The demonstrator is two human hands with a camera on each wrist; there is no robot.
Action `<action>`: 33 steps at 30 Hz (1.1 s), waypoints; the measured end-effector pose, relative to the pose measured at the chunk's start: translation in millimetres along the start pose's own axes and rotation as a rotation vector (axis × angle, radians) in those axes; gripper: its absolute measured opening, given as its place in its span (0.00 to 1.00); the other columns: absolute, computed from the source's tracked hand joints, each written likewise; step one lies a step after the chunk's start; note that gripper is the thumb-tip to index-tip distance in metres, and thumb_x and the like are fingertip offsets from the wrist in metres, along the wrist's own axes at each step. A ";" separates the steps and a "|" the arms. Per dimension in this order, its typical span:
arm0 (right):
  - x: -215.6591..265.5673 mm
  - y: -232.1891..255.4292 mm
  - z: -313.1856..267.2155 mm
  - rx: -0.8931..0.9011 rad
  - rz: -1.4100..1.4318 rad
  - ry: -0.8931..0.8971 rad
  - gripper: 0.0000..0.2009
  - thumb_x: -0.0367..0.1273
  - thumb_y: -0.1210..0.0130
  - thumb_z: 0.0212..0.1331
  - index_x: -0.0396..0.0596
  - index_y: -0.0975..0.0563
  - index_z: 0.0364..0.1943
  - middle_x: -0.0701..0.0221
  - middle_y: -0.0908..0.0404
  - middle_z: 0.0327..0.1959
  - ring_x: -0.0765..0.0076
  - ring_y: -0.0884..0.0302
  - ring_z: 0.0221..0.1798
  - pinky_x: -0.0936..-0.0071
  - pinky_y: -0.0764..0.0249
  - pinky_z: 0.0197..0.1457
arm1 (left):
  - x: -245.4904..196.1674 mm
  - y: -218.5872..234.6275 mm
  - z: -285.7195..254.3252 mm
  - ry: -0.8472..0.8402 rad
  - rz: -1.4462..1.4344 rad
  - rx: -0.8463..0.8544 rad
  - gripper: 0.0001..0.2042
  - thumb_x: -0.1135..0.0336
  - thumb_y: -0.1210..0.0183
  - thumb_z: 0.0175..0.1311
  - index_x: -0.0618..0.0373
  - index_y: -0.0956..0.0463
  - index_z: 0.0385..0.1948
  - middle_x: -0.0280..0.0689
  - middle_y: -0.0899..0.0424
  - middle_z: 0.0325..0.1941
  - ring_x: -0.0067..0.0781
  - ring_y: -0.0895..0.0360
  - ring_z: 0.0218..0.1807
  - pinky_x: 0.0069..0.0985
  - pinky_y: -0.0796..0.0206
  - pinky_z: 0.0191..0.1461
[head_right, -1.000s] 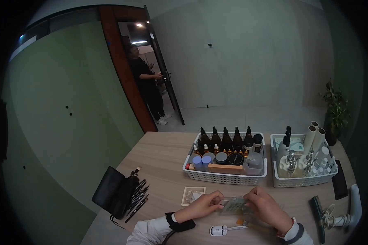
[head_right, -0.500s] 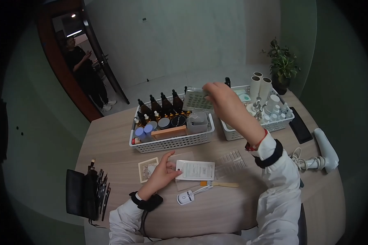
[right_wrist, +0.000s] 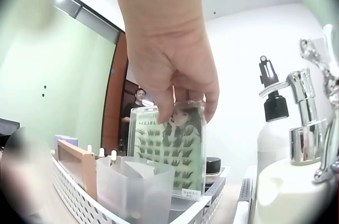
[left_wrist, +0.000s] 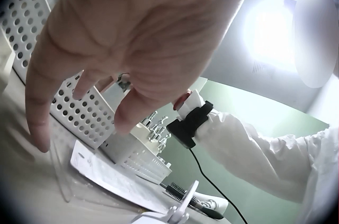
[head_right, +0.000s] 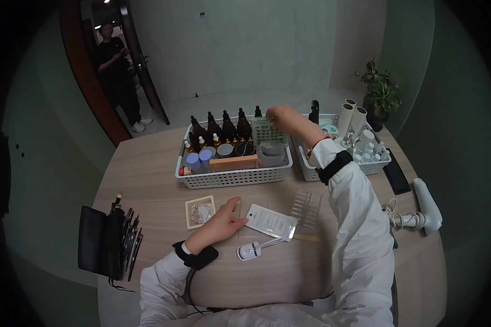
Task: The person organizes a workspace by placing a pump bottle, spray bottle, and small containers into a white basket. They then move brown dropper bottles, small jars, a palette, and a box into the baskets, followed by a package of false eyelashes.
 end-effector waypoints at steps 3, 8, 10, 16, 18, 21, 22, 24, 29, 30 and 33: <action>-3.8 -11.4 2.7 0.082 0.014 -0.040 0.13 0.27 0.41 0.51 0.42 0.24 0.42 0.57 0.19 0.38 0.48 0.22 0.44 0.62 0.27 0.47 | -16.9 15.3 -13.1 0.004 0.069 -0.003 0.32 0.57 0.43 0.64 0.60 0.48 0.65 0.58 0.34 0.59 0.43 0.24 0.51 0.30 0.30 0.51; -2.2 -12.9 5.7 0.101 -0.004 -0.026 0.14 0.29 0.39 0.50 0.42 0.23 0.42 0.58 0.19 0.39 0.50 0.22 0.43 0.63 0.27 0.47 | -56.6 48.1 -45.5 -0.148 0.051 -0.091 0.30 0.58 0.43 0.64 0.57 0.45 0.64 0.50 0.36 0.61 0.41 0.28 0.55 0.29 0.31 0.52; -3.9 -19.4 3.4 0.162 -0.008 -0.012 0.14 0.30 0.38 0.49 0.41 0.23 0.41 0.58 0.19 0.39 0.51 0.22 0.43 0.64 0.27 0.47 | -68.4 57.8 -58.2 -0.173 0.050 -0.105 0.29 0.57 0.43 0.64 0.56 0.43 0.64 0.48 0.36 0.62 0.40 0.29 0.57 0.29 0.31 0.52; -12.1 -6.1 1.4 0.016 0.078 -0.085 0.15 0.32 0.36 0.49 0.41 0.24 0.41 0.62 0.20 0.32 0.60 0.23 0.36 0.67 0.28 0.41 | -80.1 68.6 -74.0 -0.189 0.014 -0.105 0.28 0.58 0.43 0.64 0.55 0.41 0.63 0.45 0.36 0.61 0.40 0.30 0.57 0.30 0.31 0.52; -19.0 6.9 5.4 -0.094 0.160 -0.139 0.16 0.32 0.36 0.50 0.40 0.25 0.41 0.64 0.21 0.31 0.65 0.23 0.35 0.68 0.28 0.39 | -82.3 68.3 -75.2 -0.257 0.043 -0.114 0.26 0.59 0.43 0.64 0.55 0.40 0.62 0.44 0.33 0.59 0.39 0.29 0.56 0.29 0.30 0.51; -24.0 31.4 -0.9 -0.295 0.421 -0.204 0.16 0.34 0.39 0.55 0.37 0.26 0.42 0.62 0.20 0.31 0.65 0.22 0.35 0.70 0.28 0.39 | -88.4 66.4 -79.7 -0.286 0.097 -0.117 0.24 0.59 0.42 0.63 0.57 0.36 0.58 0.44 0.31 0.57 0.38 0.29 0.56 0.29 0.31 0.51; -17.8 39.8 -6.4 -0.280 0.560 -0.230 0.16 0.34 0.40 0.56 0.37 0.27 0.43 0.63 0.19 0.32 0.69 0.22 0.36 0.72 0.28 0.39 | -91.5 67.0 -82.8 -0.281 0.094 -0.108 0.24 0.59 0.42 0.63 0.57 0.36 0.58 0.44 0.31 0.57 0.38 0.29 0.56 0.29 0.31 0.51; -5.6 40.9 -21.3 -0.061 0.680 -0.252 0.17 0.35 0.41 0.58 0.38 0.27 0.46 0.68 0.20 0.35 0.75 0.23 0.38 0.75 0.27 0.41 | -98.2 61.8 -91.3 -0.252 0.185 -0.013 0.21 0.60 0.42 0.62 0.58 0.32 0.54 0.44 0.29 0.55 0.41 0.29 0.55 0.31 0.32 0.53; 42.9 -10.2 -118.5 0.526 0.803 -0.539 0.20 0.37 0.42 0.59 0.39 0.28 0.51 0.67 0.22 0.42 0.72 0.23 0.44 0.74 0.24 0.45 | -114.0 75.2 -120.1 -0.414 0.314 -0.090 0.18 0.62 0.40 0.59 0.60 0.29 0.49 0.44 0.27 0.51 0.46 0.28 0.52 0.33 0.34 0.55; 41.7 -29.3 -137.6 0.558 0.908 -0.634 0.21 0.36 0.41 0.58 0.38 0.29 0.52 0.67 0.23 0.43 0.72 0.24 0.46 0.73 0.22 0.45 | -117.9 82.4 -127.2 -0.446 0.347 -0.151 0.17 0.63 0.39 0.58 0.60 0.29 0.47 0.44 0.27 0.49 0.46 0.28 0.51 0.34 0.34 0.54; 19.3 -70.6 -174.0 0.495 0.911 -0.875 0.25 0.36 0.42 0.59 0.35 0.34 0.56 0.62 0.27 0.50 0.67 0.24 0.48 0.70 0.21 0.46 | -109.8 97.9 -143.9 -0.347 0.440 -0.231 0.16 0.64 0.39 0.58 0.58 0.29 0.46 0.44 0.27 0.48 0.45 0.28 0.51 0.33 0.34 0.54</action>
Point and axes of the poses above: each hand's wrist, its own z-axis towards the middle knuckle, its own y-axis out of the back of the hand, x = y × z, the point moved 8 cm from there along z, towards the middle knuckle
